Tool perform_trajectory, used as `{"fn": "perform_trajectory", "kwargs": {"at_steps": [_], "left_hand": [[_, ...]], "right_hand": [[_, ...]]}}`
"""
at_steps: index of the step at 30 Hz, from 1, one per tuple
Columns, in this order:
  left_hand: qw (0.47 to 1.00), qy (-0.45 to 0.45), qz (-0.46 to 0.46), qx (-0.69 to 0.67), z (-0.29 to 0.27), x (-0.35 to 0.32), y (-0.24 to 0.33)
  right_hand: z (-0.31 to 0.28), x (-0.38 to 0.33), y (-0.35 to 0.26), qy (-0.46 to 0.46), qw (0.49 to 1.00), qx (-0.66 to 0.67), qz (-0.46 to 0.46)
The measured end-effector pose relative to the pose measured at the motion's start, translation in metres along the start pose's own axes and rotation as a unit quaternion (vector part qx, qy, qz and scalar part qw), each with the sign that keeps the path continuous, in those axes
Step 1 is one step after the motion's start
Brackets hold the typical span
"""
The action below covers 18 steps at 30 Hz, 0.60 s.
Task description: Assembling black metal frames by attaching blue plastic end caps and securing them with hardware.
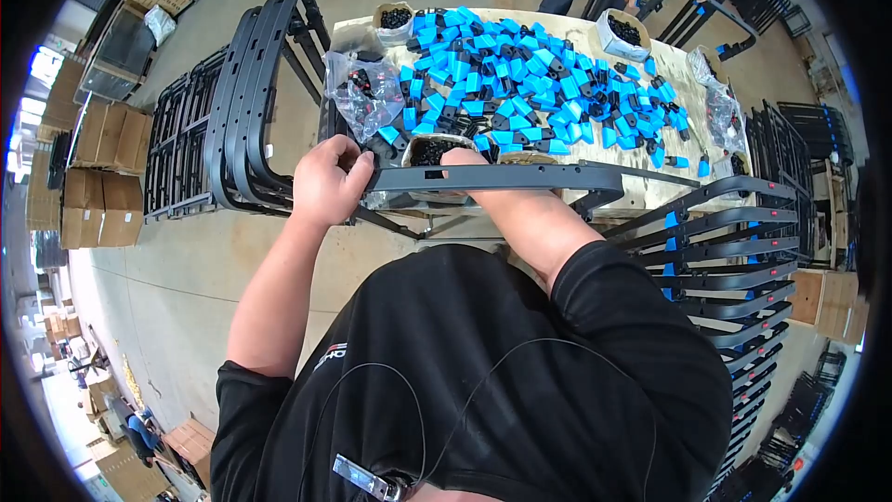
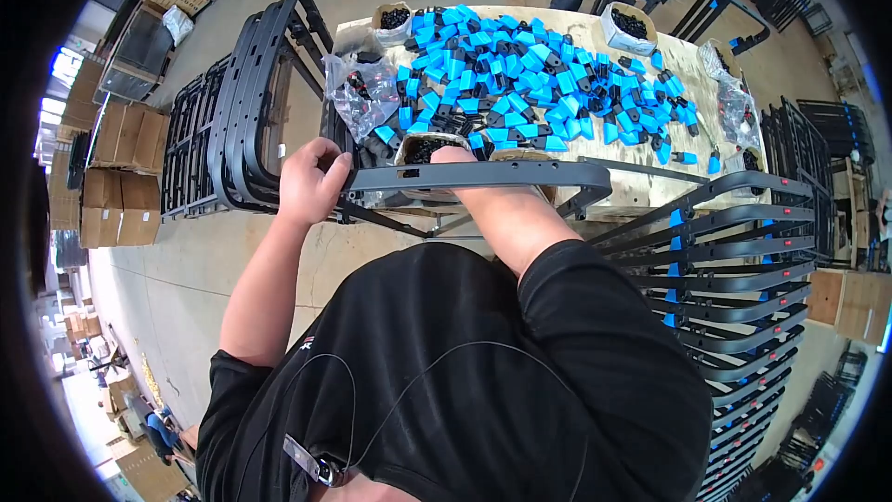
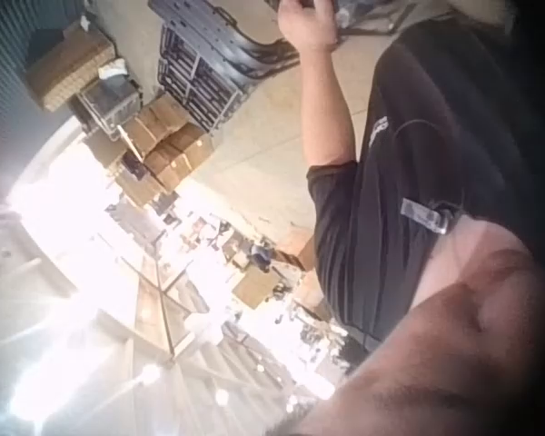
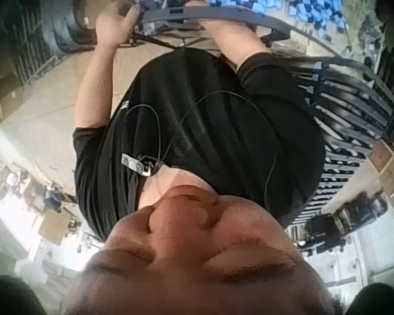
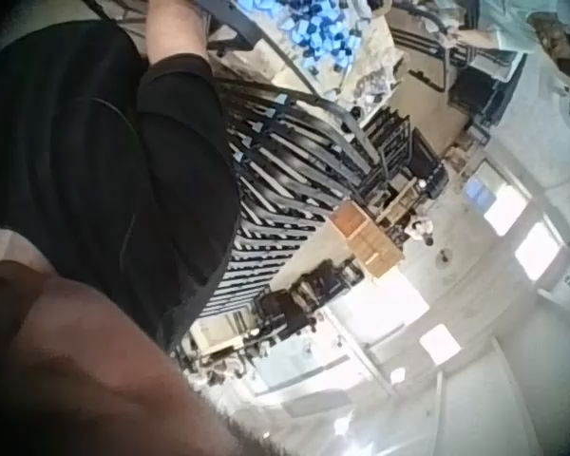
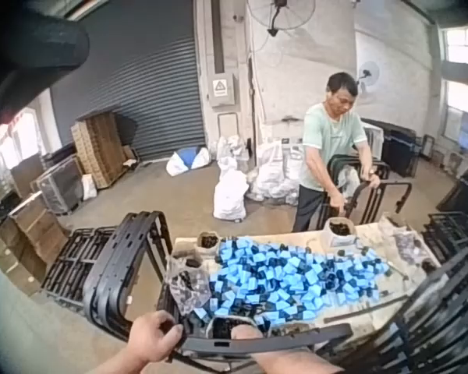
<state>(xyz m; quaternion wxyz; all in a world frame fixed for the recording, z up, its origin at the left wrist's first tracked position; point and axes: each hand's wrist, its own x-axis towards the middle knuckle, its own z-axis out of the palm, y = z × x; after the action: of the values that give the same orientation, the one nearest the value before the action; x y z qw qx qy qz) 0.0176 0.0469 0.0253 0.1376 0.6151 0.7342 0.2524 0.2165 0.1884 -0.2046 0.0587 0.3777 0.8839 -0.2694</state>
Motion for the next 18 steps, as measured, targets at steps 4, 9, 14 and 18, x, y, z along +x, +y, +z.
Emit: {"fn": "perform_trajectory", "kwargs": {"at_steps": [4, 9, 14, 18], "left_hand": [[1.0, 0.016, 0.006, -0.004, 0.001, -0.002, -0.003], [1.0, 0.027, 0.007, -0.014, 0.0, -0.004, -0.005], [0.999, 0.031, 0.011, -0.021, 0.001, -0.003, -0.001], [0.998, 0.053, 0.008, -0.03, -0.001, -0.008, -0.005]], "right_hand": [[0.006, -0.01, 0.003, 0.057, 0.997, 0.012, -0.058], [0.02, -0.024, 0.012, 0.173, 0.978, 0.057, -0.098], [0.027, -0.022, 0.032, 0.118, 0.828, 0.545, 0.062], [-0.005, -0.049, 0.018, 0.057, 0.638, 0.765, 0.065]]}}
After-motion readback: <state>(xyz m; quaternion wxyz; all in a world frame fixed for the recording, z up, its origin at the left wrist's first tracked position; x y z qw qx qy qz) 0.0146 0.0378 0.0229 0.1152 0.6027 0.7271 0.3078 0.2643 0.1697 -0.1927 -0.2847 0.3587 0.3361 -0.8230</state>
